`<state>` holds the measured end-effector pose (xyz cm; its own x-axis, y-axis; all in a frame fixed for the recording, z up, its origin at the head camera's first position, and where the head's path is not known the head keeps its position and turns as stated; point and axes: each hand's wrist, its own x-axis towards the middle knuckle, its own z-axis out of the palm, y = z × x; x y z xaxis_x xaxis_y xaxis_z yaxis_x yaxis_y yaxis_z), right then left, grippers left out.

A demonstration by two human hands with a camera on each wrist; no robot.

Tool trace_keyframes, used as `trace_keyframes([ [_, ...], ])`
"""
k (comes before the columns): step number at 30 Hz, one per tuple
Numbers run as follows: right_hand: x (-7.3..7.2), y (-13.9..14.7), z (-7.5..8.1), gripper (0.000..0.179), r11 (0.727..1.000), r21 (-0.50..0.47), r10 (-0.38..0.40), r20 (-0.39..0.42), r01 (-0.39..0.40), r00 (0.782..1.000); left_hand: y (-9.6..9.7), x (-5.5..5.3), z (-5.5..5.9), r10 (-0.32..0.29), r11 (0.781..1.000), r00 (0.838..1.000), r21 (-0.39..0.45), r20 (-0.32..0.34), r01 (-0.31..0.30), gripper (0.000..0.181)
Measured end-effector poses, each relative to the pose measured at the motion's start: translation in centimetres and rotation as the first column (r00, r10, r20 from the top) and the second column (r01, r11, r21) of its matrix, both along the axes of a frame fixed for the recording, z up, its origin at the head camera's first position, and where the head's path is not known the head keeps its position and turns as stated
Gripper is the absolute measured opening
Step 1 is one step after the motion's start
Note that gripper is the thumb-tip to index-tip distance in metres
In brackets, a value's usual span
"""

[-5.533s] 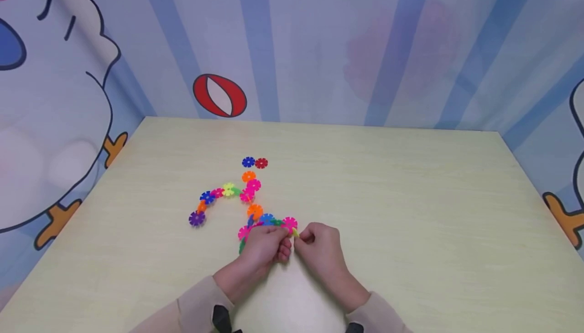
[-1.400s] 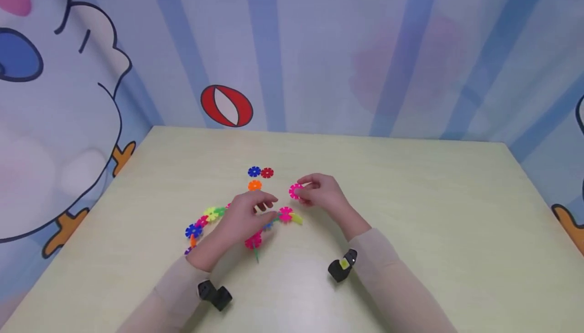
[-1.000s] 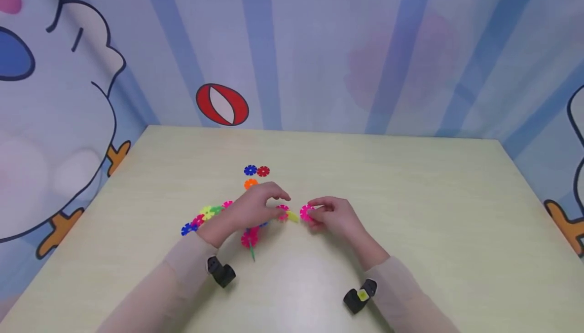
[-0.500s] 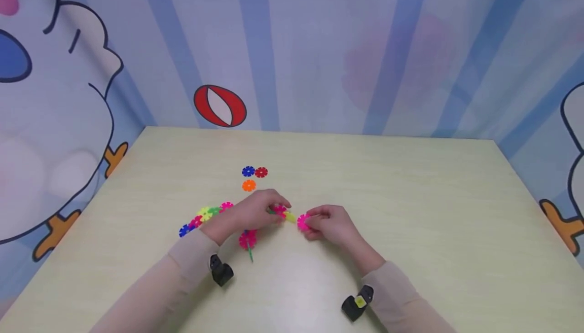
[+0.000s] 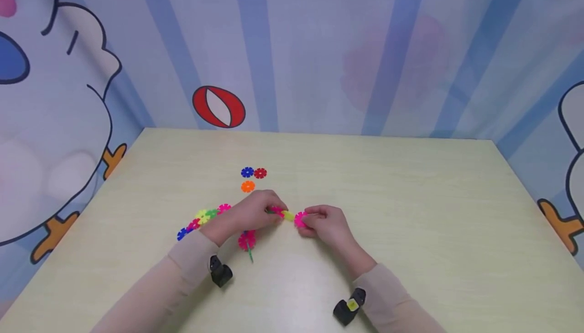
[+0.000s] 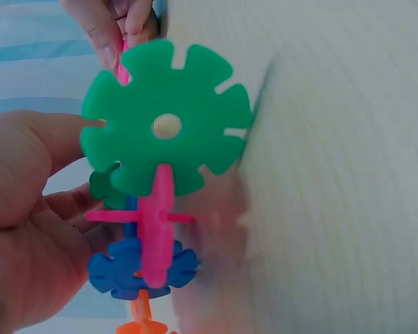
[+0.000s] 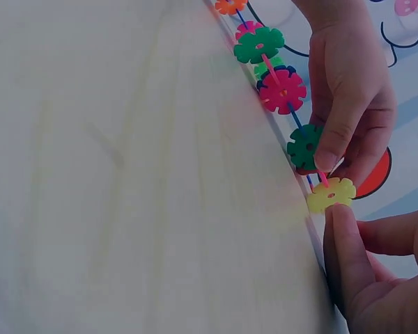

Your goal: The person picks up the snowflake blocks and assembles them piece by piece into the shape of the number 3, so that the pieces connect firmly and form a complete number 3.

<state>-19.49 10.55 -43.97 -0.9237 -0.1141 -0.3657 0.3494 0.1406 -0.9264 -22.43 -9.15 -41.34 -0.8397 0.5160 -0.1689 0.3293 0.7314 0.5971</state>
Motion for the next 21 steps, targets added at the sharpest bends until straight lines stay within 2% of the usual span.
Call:
trace_keyframes([
  [8,0.01,-0.76,-0.27,0.034,0.995,-0.065,-0.071,0.007,0.071,0.997,-0.13,-0.06,-0.21,0.016,1.000,1.000,0.007,-0.002,-0.016,0.026],
  [17,0.13,-0.78,-0.53,0.034,0.997,-0.031,-0.070,0.014,0.071,0.997,-0.35,0.16,-0.18,0.045,0.999,0.999,0.027,0.011,-0.045,0.026],
  [21,0.13,-0.94,-0.64,0.033,0.994,-0.059,-0.093,0.024,0.094,0.995,-0.44,0.30,-0.39,0.051,0.998,0.999,0.048,0.002,-0.051,0.026],
])
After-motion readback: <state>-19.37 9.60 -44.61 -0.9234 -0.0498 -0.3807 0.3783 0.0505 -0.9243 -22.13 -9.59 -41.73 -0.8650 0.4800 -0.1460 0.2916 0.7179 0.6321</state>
